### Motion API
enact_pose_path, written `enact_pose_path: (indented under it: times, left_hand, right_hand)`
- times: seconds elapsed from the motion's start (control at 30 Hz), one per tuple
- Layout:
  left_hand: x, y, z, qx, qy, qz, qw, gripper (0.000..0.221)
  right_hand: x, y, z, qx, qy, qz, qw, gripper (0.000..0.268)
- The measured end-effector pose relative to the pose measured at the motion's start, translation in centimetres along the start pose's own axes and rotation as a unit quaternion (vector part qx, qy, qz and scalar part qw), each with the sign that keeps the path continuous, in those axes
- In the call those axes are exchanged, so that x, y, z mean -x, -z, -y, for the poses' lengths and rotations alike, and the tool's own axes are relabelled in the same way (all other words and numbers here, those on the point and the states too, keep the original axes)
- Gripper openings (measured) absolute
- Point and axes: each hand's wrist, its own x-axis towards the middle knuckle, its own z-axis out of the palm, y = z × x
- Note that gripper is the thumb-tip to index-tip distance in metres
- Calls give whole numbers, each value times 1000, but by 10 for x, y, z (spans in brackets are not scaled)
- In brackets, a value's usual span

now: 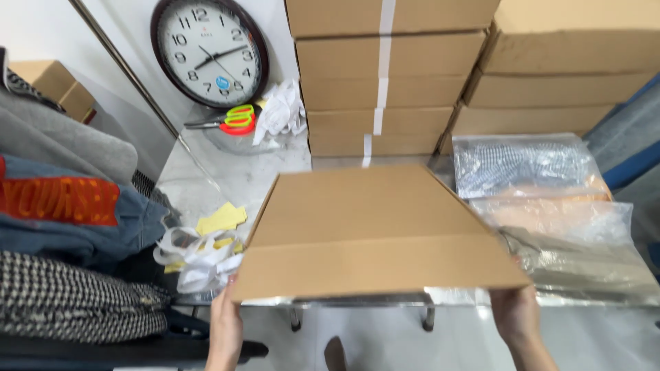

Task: Packing clothing items into cardboard boxes and securing them with decorative ribbons

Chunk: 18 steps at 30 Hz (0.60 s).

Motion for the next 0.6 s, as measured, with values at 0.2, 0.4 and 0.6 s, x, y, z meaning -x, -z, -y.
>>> enact_pose_path:
  times: [0.2, 0.4, 0.6]
  left_hand:
    - [-51, -17, -61, 1, -148, 14, 989, 88]
    - [-108, -50, -90, -46, -220, -47, 973, 37]
    - [-143, -66, -110, -64, -262, -70, 960, 50]
  right_hand:
    - [-21, -173, 95, -4, 107, 17, 994, 50]
    - [-78, -214, 74, 110, 217, -8, 970, 30]
    - [-97, -243, 83, 151, 227, -39, 961, 27]
